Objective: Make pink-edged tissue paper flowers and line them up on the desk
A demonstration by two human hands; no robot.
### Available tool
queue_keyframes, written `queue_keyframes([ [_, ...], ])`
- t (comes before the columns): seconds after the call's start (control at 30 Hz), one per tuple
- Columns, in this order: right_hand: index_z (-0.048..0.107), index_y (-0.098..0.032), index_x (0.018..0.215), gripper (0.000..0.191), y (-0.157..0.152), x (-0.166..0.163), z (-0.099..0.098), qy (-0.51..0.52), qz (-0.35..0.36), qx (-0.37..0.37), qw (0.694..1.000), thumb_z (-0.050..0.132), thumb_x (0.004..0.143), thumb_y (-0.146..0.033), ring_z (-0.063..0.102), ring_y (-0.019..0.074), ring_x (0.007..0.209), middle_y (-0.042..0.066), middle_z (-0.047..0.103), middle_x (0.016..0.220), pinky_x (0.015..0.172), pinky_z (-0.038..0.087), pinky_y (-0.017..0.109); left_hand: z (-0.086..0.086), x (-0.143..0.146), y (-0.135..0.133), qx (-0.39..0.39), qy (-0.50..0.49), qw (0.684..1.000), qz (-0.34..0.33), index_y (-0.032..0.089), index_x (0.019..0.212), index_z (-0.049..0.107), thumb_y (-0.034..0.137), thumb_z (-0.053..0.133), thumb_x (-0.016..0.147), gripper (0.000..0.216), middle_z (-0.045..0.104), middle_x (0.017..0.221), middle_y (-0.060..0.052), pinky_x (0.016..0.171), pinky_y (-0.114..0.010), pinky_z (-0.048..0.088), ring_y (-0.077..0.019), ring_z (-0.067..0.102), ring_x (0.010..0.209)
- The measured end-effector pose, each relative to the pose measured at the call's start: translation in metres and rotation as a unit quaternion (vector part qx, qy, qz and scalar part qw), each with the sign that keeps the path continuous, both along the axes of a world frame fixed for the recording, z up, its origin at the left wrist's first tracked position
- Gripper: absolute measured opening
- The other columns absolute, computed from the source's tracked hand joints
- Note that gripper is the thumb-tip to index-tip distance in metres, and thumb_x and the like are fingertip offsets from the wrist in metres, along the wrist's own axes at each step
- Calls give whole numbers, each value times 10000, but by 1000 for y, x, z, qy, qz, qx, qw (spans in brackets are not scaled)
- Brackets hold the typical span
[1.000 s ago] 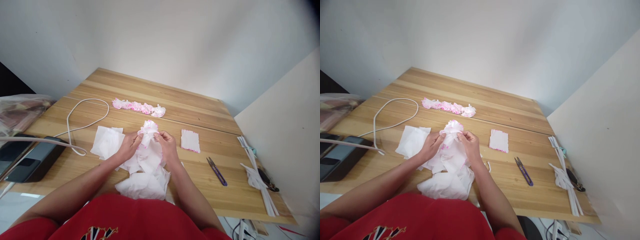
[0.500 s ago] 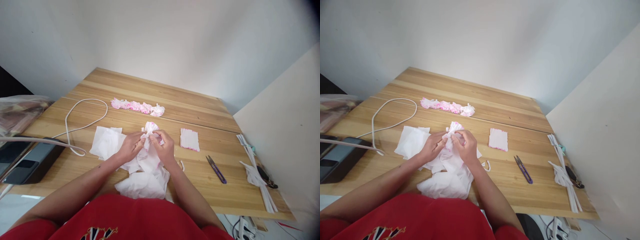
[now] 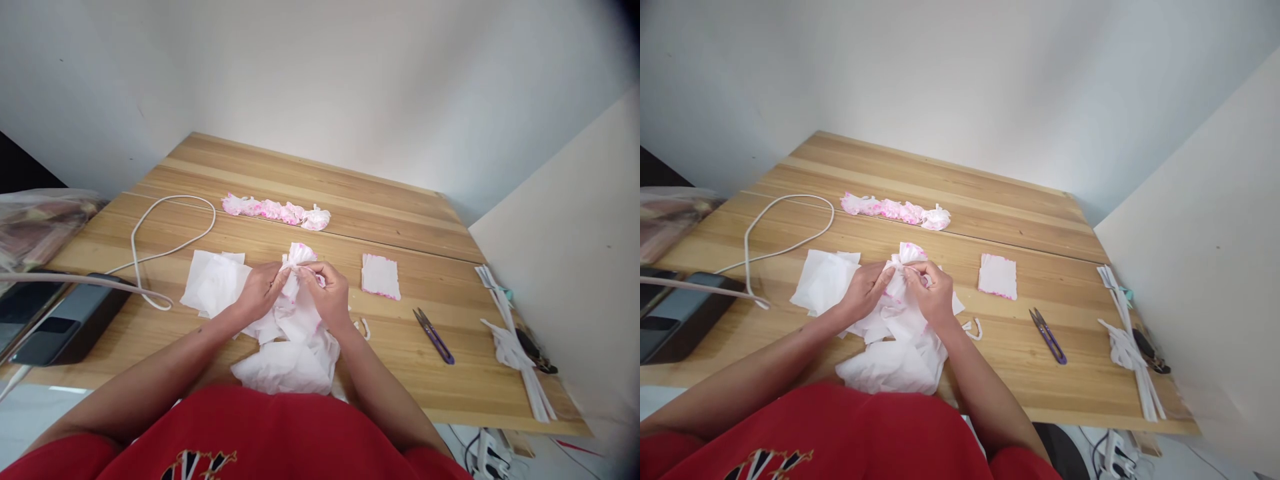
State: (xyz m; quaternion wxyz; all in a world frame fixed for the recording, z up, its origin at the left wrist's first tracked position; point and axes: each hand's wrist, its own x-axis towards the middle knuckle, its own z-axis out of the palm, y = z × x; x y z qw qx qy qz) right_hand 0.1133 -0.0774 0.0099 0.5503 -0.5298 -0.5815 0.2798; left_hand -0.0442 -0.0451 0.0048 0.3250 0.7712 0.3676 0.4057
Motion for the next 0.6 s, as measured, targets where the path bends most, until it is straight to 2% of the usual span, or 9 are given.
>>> queue_keyframes([
  [0.17, 590, -194, 677, 231, 7, 3, -2, 148, -5, -90, 985, 676, 771, -387, 500, 108, 579, -34, 576, 622, 586, 412, 243, -3, 0, 1, -42, -43, 998, 36, 189, 584, 320, 378, 355, 968, 430, 373, 558, 25, 522, -250, 280, -101, 355, 524],
  [0.3, 531, -193, 637, 291, 10, 3, -1, 208, -6, -148, 967, 679, 744, -419, 406, 92, 533, -55, 475, 568, 540, 351, 231, -5, -1, 3, -92, -73, 991, 71, 196, 575, 275, 416, 370, 955, 449, 312, 544, 36, 488, -241, 248, -91, 307, 508],
  [0.4, 559, -193, 691, 262, 6, 4, 4, 159, 9, -128, 979, 631, 796, -423, 436, 105, 585, -40, 510, 624, 585, 364, 238, -5, -1, 2, -50, -57, 996, 56, 192, 578, 295, 383, 361, 963, 434, 356, 548, 29, 505, -243, 272, -95, 337, 513],
  [0.5, 623, -194, 824, 207, 0, 4, 8, 27, 18, -55, 998, 593, 844, -398, 492, 127, 696, -10, 588, 752, 674, 382, 252, -2, 0, 0, 23, -20, 999, 14, 183, 607, 368, 312, 348, 971, 387, 450, 587, 1, 554, -254, 316, -113, 414, 554],
  [0.6, 588, -188, 724, 232, -2, 4, 8, -46, 0, -23, 999, 589, 853, -381, 436, 115, 639, -29, 511, 663, 631, 346, 247, -1, 1, -1, 63, 3, 998, -16, 184, 614, 381, 277, 344, 969, 368, 482, 604, -17, 575, -265, 327, -124, 436, 575],
])
